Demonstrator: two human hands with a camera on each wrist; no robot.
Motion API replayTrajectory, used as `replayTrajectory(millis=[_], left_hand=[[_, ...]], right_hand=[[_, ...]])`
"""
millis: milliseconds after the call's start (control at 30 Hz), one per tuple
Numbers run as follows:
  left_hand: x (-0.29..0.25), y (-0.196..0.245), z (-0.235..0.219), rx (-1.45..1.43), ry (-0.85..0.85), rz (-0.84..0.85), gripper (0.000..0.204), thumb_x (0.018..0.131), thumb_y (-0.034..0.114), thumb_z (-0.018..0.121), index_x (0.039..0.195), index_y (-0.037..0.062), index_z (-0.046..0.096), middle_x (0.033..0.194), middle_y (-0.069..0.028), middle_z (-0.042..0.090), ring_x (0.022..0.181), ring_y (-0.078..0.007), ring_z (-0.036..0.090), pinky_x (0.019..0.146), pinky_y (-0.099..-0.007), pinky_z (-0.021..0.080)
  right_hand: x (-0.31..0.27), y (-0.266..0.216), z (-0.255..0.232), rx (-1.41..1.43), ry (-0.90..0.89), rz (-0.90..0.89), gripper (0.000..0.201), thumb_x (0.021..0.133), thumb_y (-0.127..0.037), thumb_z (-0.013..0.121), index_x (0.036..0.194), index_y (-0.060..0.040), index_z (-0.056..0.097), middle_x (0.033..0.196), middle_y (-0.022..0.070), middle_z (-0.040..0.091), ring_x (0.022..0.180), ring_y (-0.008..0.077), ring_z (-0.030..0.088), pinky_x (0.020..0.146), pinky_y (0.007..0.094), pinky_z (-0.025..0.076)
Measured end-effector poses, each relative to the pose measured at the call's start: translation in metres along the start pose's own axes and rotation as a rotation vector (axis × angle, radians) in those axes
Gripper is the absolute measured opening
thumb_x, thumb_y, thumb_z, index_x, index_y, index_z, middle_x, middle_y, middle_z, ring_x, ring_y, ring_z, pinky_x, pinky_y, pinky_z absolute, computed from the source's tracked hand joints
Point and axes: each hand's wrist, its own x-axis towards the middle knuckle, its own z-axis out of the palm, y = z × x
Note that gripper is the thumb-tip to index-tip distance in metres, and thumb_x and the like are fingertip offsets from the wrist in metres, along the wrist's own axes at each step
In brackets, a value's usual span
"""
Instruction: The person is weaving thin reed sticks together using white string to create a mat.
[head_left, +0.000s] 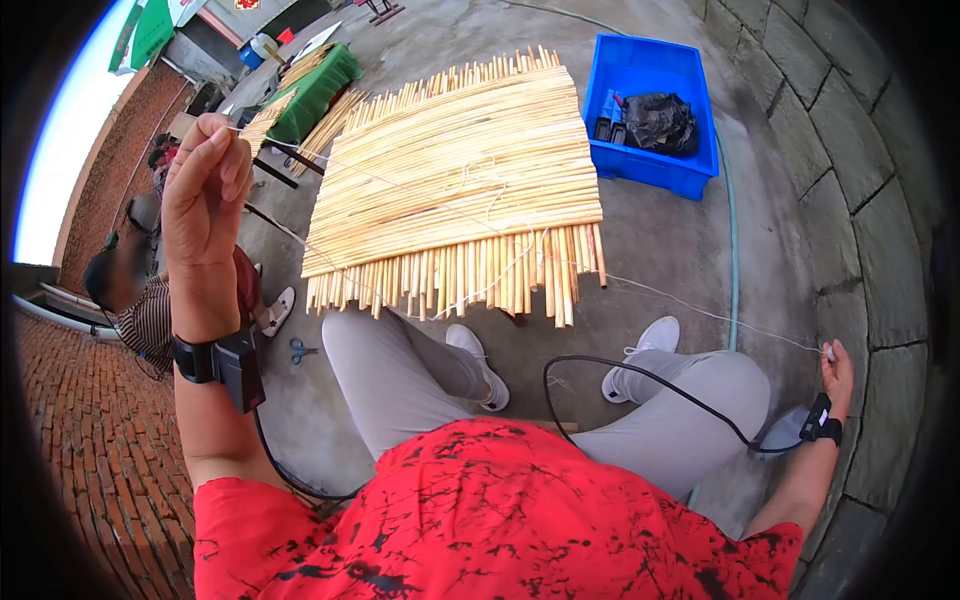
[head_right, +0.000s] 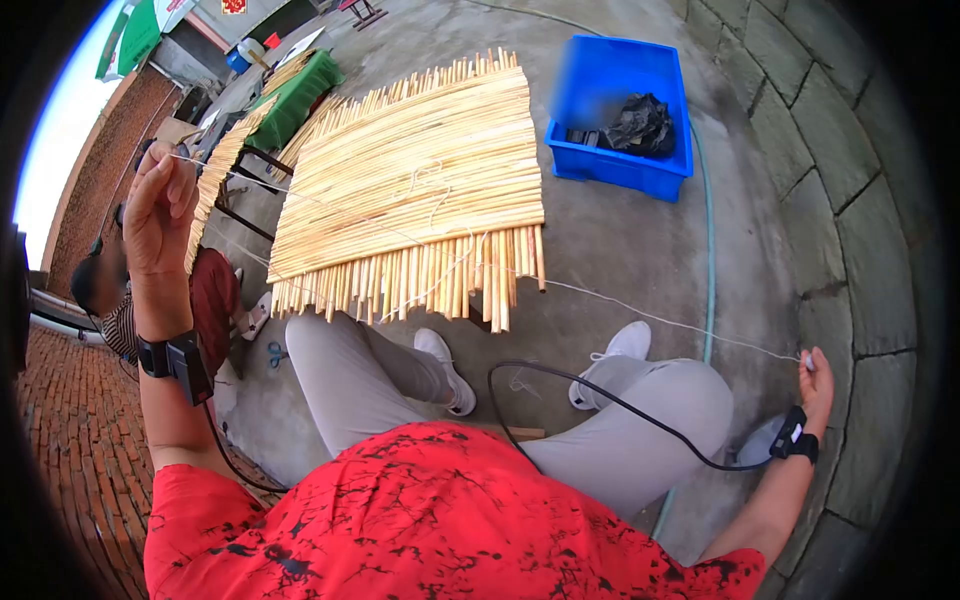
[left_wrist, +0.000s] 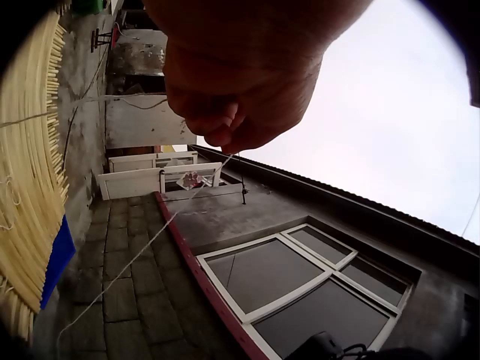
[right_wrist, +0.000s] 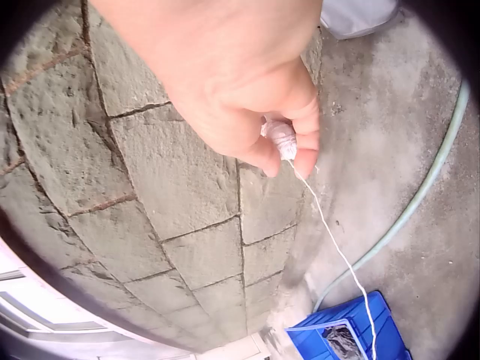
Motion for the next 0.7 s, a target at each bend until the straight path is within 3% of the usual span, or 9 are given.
replayTrajectory(millis=[133, 233, 333, 367, 433, 500, 533, 600, 700], left_hand=[[-0.019, 0.023, 0.071, -0.010, -0.219, -0.032, 0.007, 0.084, 0.007, 0.049, 0.085, 0.0008, 0.052, 0.056, 0.0029, 0.042, 0.045, -0.0037, 0.033, 0.042, -0.0167, 0.026], [-0.046, -0.005, 0.124, 0.007, -0.429, -0.536, 0.004, 0.079, 0.004, 0.058, 0.077, 0.0013, 0.055, 0.060, 0.0017, 0.050, 0.049, -0.0027, 0.041, 0.046, -0.0168, 0.029], [-0.054, -0.046, 0.152, 0.061, -0.462, -0.713, 0.007, 0.080, 0.007, 0.060, 0.079, 0.0022, 0.055, 0.058, 0.0022, 0.049, 0.047, -0.0030, 0.039, 0.044, -0.0172, 0.027], [-0.051, -0.058, 0.158, 0.074, -0.473, -0.726, 0.006, 0.080, 0.007, 0.059, 0.079, 0.0022, 0.054, 0.057, 0.0026, 0.047, 0.046, -0.0029, 0.037, 0.043, -0.0176, 0.026], [-0.047, -0.068, 0.179, 0.193, -0.396, -0.668, 0.005, 0.083, 0.006, 0.053, 0.079, 0.0020, 0.051, 0.052, 0.0033, 0.041, 0.040, -0.0028, 0.028, 0.038, -0.0187, 0.018], [-0.038, -0.080, 0.188, 0.183, -0.454, -0.572, 0.007, 0.083, 0.007, 0.052, 0.080, 0.0023, 0.048, 0.050, 0.0032, 0.039, 0.039, -0.0028, 0.027, 0.037, -0.0186, 0.017], [-0.034, -0.088, 0.190, 0.131, -0.482, -0.540, 0.008, 0.084, 0.008, 0.052, 0.081, 0.0022, 0.047, 0.048, 0.0031, 0.036, 0.038, -0.0032, 0.026, 0.037, -0.0185, 0.016], [-0.029, -0.098, 0.197, 0.122, -0.539, -0.512, 0.010, 0.085, 0.010, 0.052, 0.083, 0.0027, 0.046, 0.046, 0.0032, 0.035, 0.037, -0.0033, 0.025, 0.037, -0.0175, 0.016], [-0.022, -0.098, 0.203, 0.124, -0.662, -0.493, 0.010, 0.089, 0.013, 0.050, 0.087, 0.0038, 0.045, 0.048, 0.0038, 0.035, 0.039, -0.0024, 0.024, 0.036, -0.0167, 0.016]], right_hand=[[0.051, 0.042, -0.054, -0.092, -0.012, 0.333, 0.021, 0.079, -0.015, 0.067, 0.077, -0.0016, 0.051, 0.072, 0.0101, 0.056, 0.058, 0.0205, 0.059, 0.052, 0.0233, 0.055], [0.103, 0.141, -0.118, -0.210, 0.092, 0.519, 0.031, 0.081, -0.028, 0.063, 0.083, -0.0007, 0.048, 0.066, 0.0099, 0.053, 0.049, 0.0226, 0.055, 0.042, 0.0292, 0.048], [0.155, 0.232, -0.180, -0.020, 0.108, 0.651, 0.028, 0.084, -0.020, 0.058, 0.095, 0.0015, 0.044, 0.084, 0.0154, 0.051, 0.065, 0.0263, 0.057, 0.048, 0.0301, 0.052], [0.070, 0.203, -0.109, -0.040, 0.191, 0.456, 0.024, 0.085, -0.017, 0.057, 0.092, 0.0026, 0.046, 0.084, 0.0144, 0.052, 0.072, 0.0264, 0.057, 0.057, 0.0310, 0.056], [0.014, 0.173, -0.068, -0.022, 0.007, 0.148, 0.022, 0.087, -0.014, 0.053, 0.095, 0.0058, 0.048, 0.084, 0.0136, 0.053, 0.082, 0.0271, 0.057, 0.071, 0.0342, 0.056], [-0.021, 0.141, -0.029, 0.120, 0.272, 0.091, 0.044, 0.087, -0.012, 0.053, 0.120, 0.0067, 0.032, 0.111, 0.0214, 0.042, 0.100, 0.0359, 0.052, 0.083, 0.0432, 0.050], [-0.022, 0.146, -0.035, 0.084, 0.294, 0.114, 0.064, 0.086, -0.010, 0.053, 0.135, 0.0030, 0.014, 0.122, 0.0211, 0.037, 0.093, 0.0366, 0.056, 0.072, 0.0428, 0.054], [-0.052, 0.164, -0.032, -0.030, 0.404, 0.182, 0.050, 0.086, -0.011, 0.054, 0.126, 0.0040, 0.029, 0.114, 0.0204, 0.045, 0.088, 0.0317, 0.058, 0.066, 0.0390, 0.054], [-0.097, 0.224, -0.069, -0.210, 0.234, 0.513, 0.017, 0.082, -0.010, 0.057, 0.094, 0.0023, 0.052, 0.078, 0.0120, 0.056, 0.068, 0.0240, 0.061, 0.057, 0.0352, 0.053]])
